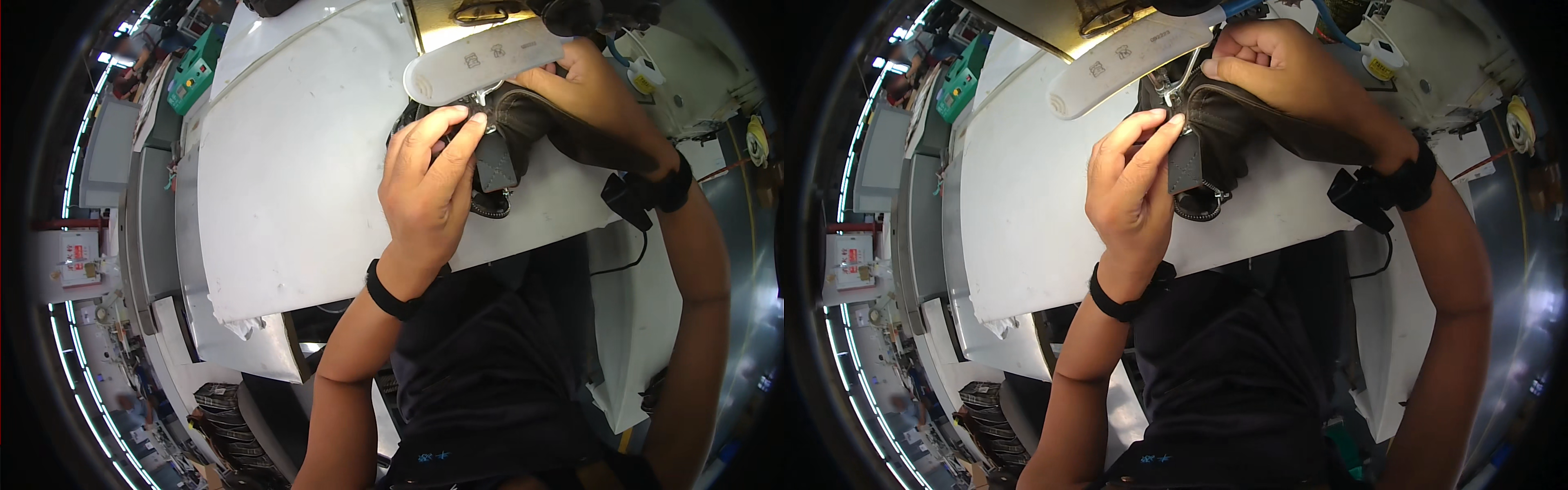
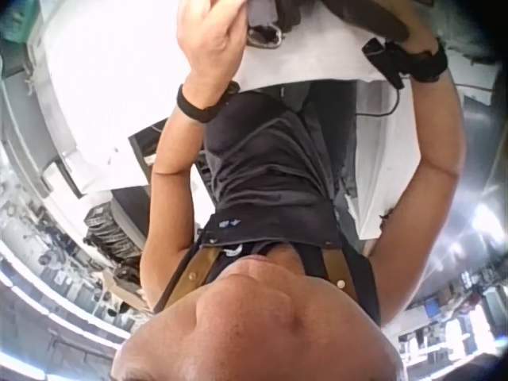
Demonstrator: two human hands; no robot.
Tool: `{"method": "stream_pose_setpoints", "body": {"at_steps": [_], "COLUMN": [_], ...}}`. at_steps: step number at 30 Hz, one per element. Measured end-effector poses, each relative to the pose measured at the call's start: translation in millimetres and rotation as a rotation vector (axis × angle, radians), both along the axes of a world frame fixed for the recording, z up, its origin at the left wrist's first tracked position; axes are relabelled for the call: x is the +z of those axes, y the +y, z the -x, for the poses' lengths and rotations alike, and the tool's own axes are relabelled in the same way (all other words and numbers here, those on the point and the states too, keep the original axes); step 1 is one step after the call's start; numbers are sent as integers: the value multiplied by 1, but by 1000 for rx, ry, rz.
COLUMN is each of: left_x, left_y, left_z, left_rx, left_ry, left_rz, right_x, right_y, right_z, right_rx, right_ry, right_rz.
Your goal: Sewing pieces of a leather bag together using an industrial sewing machine.
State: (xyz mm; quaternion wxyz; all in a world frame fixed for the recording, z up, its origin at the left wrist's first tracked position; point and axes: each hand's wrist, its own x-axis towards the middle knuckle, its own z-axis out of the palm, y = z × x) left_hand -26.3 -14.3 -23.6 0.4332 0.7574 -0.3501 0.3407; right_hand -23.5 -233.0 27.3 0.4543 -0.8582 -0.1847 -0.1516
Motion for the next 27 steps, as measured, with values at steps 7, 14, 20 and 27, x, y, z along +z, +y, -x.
{"method": "stream_pose_setpoints", "body": {"at_steps": [7, 14, 20, 27], "left_x": [7, 4, 2, 5], "left_y": [14, 7, 7, 4], "left_z": [-17, -4, -3, 2], "left_rx": [-114, -139, -115, -59], "left_ry": [-204, 94, -75, -47], "left_rz": [-111, 15, -72, -93], "right_x": [1, -3, 2, 6], "right_y": [-3, 0, 3, 5], "right_z": [-1, 1, 4, 3], "right_rx": [-37, -36, -3, -32], "right_ry": [166, 24, 13, 232], "right_rz": [-100, -111, -71, -240]}}
